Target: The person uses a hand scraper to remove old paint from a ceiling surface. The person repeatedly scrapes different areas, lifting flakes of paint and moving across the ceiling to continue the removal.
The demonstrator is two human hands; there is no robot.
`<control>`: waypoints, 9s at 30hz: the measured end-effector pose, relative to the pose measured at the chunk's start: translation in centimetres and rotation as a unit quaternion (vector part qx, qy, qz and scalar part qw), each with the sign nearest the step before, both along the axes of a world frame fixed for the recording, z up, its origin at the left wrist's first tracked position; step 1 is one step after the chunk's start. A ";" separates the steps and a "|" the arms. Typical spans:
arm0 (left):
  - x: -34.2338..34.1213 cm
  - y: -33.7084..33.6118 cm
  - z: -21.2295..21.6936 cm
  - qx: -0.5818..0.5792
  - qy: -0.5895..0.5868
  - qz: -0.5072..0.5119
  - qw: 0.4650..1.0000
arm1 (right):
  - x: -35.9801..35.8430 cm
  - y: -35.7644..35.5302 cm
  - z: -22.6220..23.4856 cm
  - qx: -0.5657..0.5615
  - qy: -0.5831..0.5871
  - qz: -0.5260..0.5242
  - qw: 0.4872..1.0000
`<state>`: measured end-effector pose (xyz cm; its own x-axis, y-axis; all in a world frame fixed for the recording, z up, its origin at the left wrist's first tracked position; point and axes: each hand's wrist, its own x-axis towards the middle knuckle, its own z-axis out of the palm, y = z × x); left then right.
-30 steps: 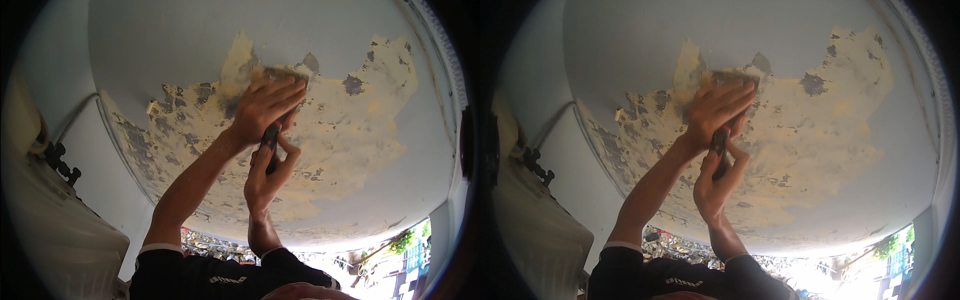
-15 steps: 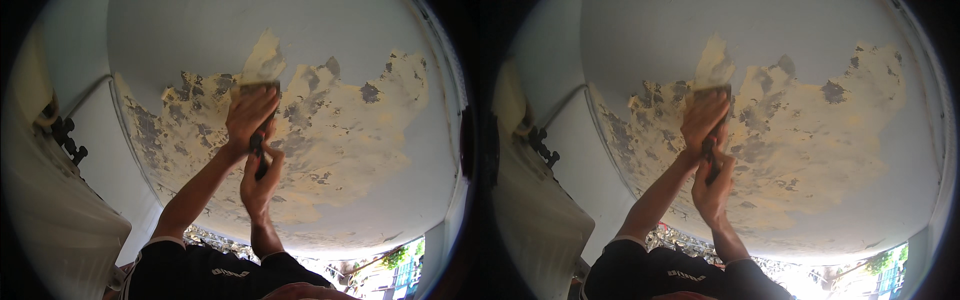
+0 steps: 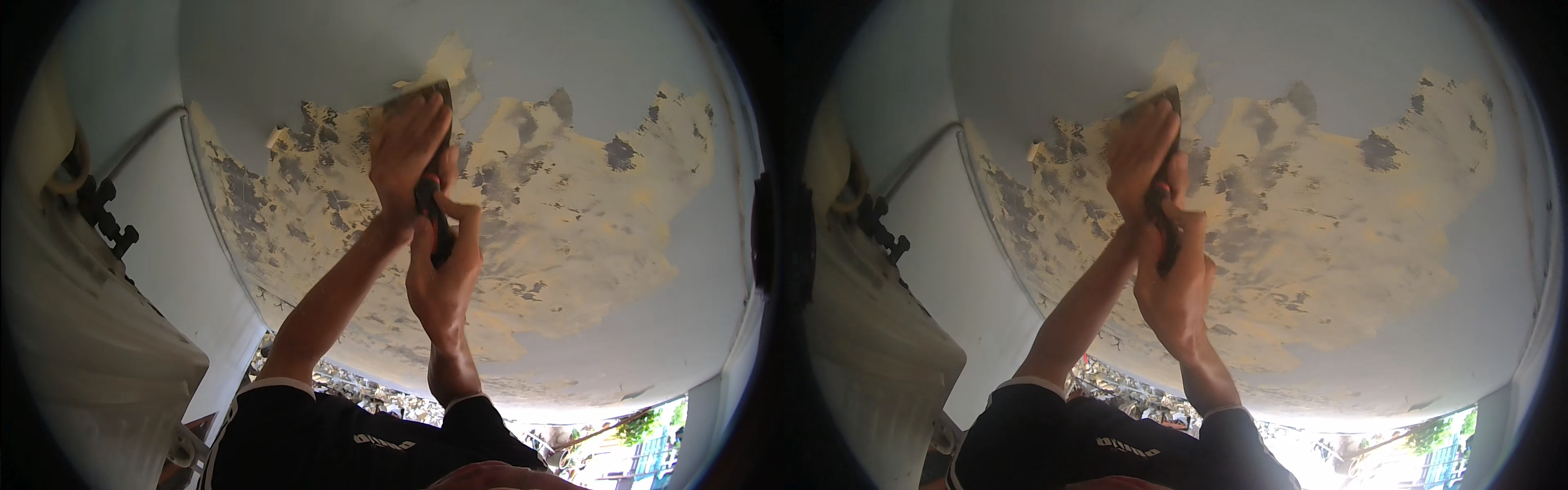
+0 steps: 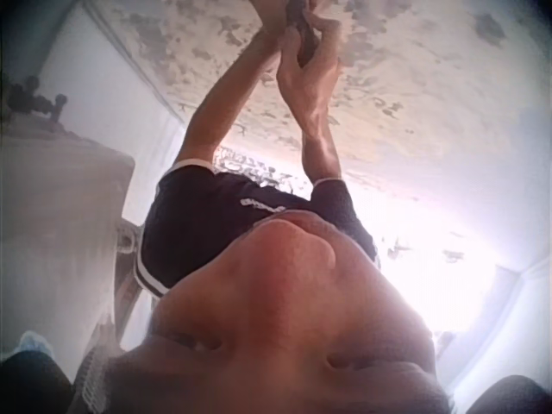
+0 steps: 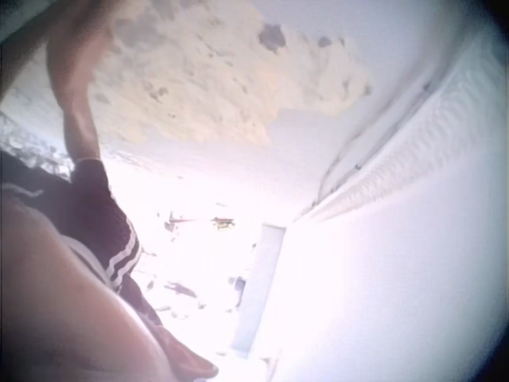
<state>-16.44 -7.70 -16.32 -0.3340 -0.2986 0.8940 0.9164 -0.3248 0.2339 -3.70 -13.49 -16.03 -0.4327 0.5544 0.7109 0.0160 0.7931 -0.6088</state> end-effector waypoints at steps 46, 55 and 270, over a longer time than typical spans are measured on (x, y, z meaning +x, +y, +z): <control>-1.6 -0.3 0.0 -0.008 0.031 0.016 0.999 | -0.5 -0.8 -0.7 0.004 0.004 -0.016 1.000; -0.3 -0.3 -0.4 -0.008 0.028 0.007 1.000 | -0.4 -0.4 -0.9 -0.016 0.020 -0.008 1.000; -18.6 -10.4 -25.9 -0.186 -0.016 0.060 0.981 | -19.1 -5.9 -27.9 -0.287 0.126 0.278 0.908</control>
